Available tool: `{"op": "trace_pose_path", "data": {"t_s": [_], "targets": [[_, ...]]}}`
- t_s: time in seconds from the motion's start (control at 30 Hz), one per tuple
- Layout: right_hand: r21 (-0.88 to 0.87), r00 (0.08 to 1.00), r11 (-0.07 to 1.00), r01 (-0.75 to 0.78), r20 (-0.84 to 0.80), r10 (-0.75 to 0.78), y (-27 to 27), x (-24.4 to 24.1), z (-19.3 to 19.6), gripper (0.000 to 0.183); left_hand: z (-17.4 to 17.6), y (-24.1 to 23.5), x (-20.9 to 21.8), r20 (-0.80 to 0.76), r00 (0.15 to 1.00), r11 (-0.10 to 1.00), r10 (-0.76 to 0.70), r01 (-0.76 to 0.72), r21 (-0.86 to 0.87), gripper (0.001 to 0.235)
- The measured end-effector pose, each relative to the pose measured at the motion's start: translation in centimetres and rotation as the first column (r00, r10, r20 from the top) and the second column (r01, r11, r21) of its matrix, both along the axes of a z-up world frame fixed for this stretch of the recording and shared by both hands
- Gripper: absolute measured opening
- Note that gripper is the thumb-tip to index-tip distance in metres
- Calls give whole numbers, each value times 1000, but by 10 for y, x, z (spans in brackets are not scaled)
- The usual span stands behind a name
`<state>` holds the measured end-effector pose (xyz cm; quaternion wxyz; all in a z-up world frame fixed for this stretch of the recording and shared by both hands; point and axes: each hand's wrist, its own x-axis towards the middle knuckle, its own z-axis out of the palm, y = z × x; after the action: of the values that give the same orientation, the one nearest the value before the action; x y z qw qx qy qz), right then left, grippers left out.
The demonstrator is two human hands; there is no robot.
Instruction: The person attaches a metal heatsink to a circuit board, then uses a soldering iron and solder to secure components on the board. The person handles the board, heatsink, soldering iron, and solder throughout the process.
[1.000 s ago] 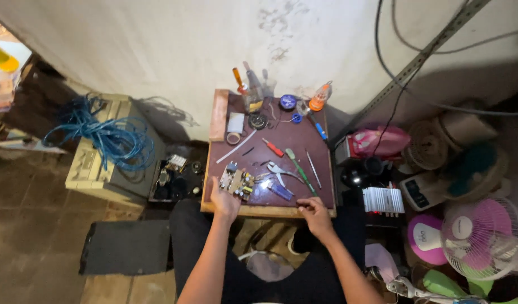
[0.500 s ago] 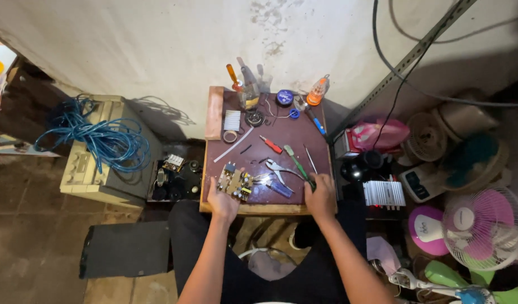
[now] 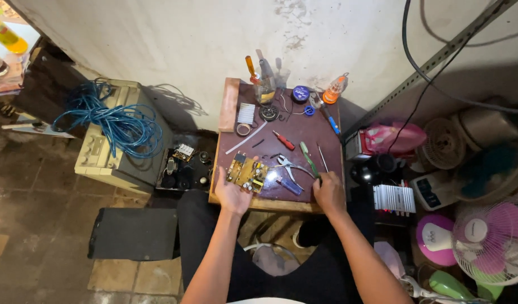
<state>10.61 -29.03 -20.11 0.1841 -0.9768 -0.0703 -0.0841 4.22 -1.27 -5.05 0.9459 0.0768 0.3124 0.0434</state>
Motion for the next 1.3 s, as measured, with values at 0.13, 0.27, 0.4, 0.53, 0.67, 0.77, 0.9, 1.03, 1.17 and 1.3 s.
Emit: {"op": "trace_pose_path", "data": {"t_s": [0.13, 0.27, 0.4, 0.53, 0.67, 0.77, 0.9, 1.03, 1.17, 1.3], "targets": [[27, 1000, 1000, 15, -2, -15, 2, -3, 8, 21, -6, 5, 3, -34, 998, 998, 48, -49, -38, 72], [79, 998, 996, 51, -25, -49, -2, 2, 5, 18, -21, 11, 10, -94, 994, 998, 55, -56, -8, 67], [117, 997, 992, 49, -61, -42, -3, 8, 6, 15, -21, 13, 12, -96, 994, 999, 49, -48, 10, 64], [169, 999, 985, 28, -35, -22, 4, 28, 24, 13, -22, 5, 14, -125, 986, 993, 113, -115, -14, 63], [183, 997, 982, -52, 65, 41, 12, 55, 23, 14, -32, 11, 15, -88, 996, 995, -25, 33, 90, 72], [196, 994, 977, -80, 91, 63, 22, 70, 24, 17, -35, 16, 15, -28, 993, 979, -112, 115, 169, 73], [157, 987, 984, -83, 151, 59, 30, 85, 26, 18, -34, 19, 16, -2, 989, 973, -147, 145, 180, 78], [115, 988, 993, 34, 144, -51, 18, 93, 8, 21, -20, 21, 14, -51, 987, 972, -154, 161, 172, 77], [133, 991, 982, 136, -6, -137, 2, 95, 3, 19, -31, 23, 17, -61, 978, 964, -199, 207, 168, 82], [152, 986, 976, 154, -80, -144, -2, 94, 4, 21, -43, 24, 17, -143, 972, 959, -188, 213, 188, 84]]}}
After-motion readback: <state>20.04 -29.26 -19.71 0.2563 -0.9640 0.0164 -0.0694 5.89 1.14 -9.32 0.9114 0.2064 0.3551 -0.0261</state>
